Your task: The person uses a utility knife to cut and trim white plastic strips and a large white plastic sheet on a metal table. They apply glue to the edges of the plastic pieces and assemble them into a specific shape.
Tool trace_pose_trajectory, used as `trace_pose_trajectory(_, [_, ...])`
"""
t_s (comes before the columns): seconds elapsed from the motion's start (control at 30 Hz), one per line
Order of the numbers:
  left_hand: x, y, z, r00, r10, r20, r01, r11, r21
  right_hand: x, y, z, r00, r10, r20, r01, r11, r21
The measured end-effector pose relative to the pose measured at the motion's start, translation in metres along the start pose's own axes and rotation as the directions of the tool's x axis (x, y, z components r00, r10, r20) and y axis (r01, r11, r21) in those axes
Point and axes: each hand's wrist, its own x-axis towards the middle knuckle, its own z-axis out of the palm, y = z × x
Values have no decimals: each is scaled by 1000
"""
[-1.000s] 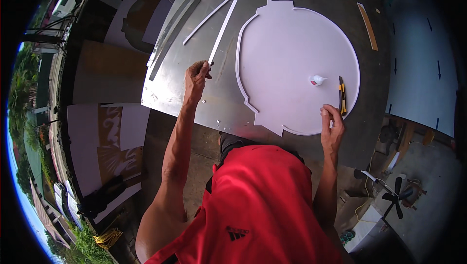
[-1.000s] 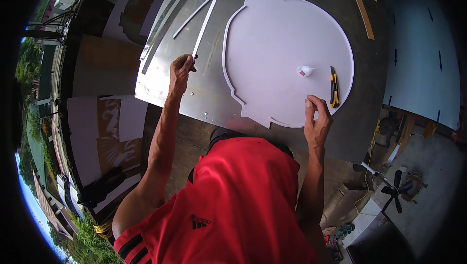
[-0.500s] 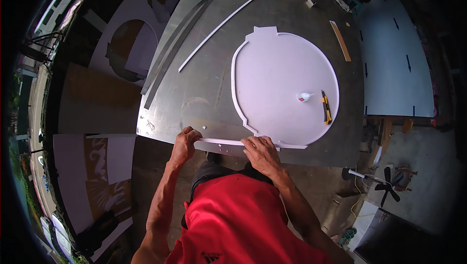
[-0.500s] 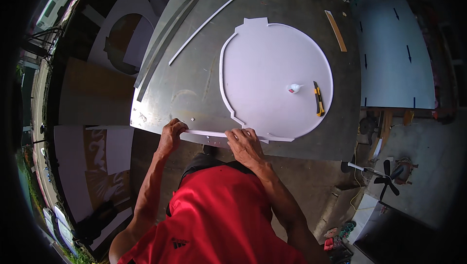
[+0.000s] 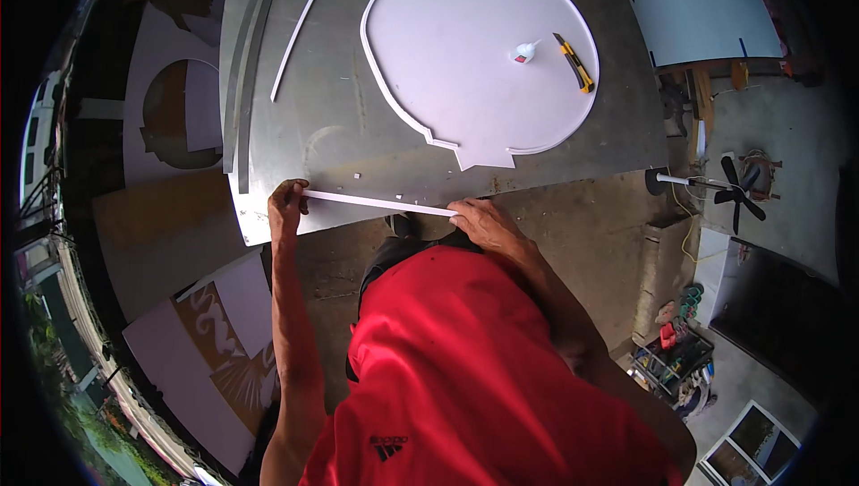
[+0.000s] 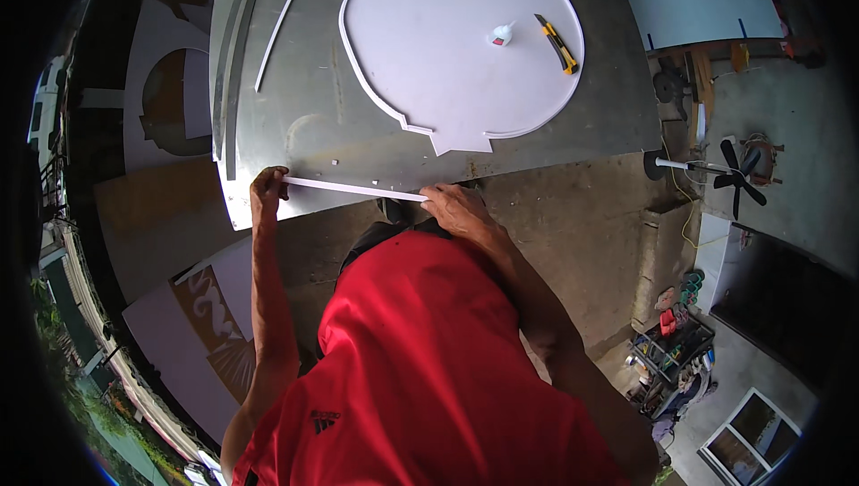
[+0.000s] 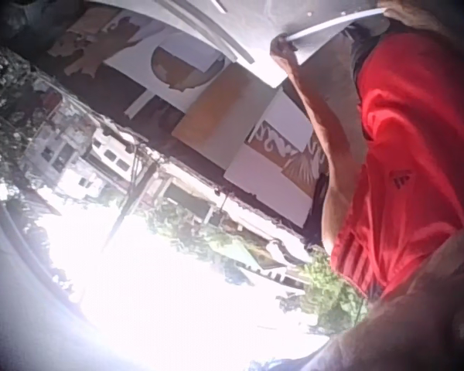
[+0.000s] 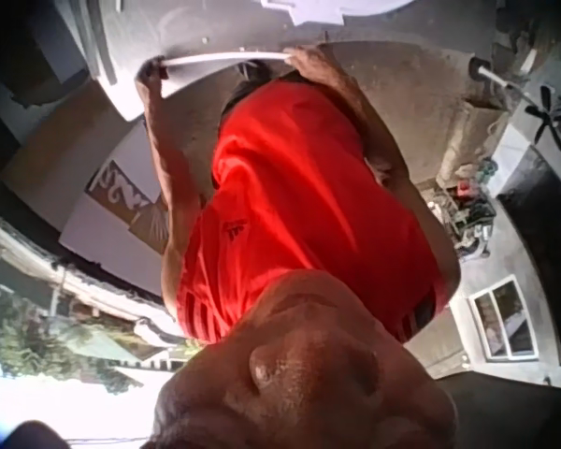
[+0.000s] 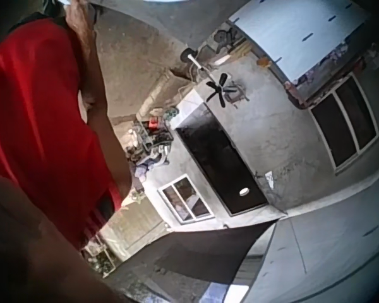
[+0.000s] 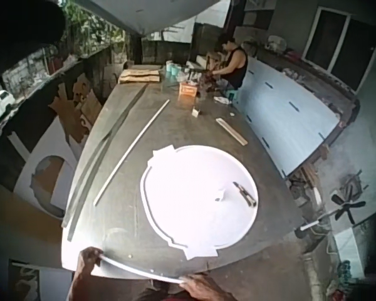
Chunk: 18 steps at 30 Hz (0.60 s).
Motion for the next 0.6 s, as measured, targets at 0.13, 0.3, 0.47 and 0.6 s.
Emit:
trace_pose_trajectory(0.13, [25, -4, -17, 998, 13, -60, -9, 998, 59, 1, 5, 9, 998, 52, 33, -51, 999, -16])
trace_pose_trajectory(0.3, [61, 10, -21, 980, 53, -194, -4, 969, 249, 4, 26, 30, 983, -49, -177, 54, 998, 27])
trace_pose_trajectory(0.47, [111, 11, -26, 869, 460, -183, -268, 748, 607, 12, 71, 67, 915, -194, -353, 193, 980, -39])
trace_pose_trajectory(0.6, [158, 15, -37, 855, 505, -114, -289, 649, 704, 32, 45, 57, 936, -181, -303, 198, 980, 25])
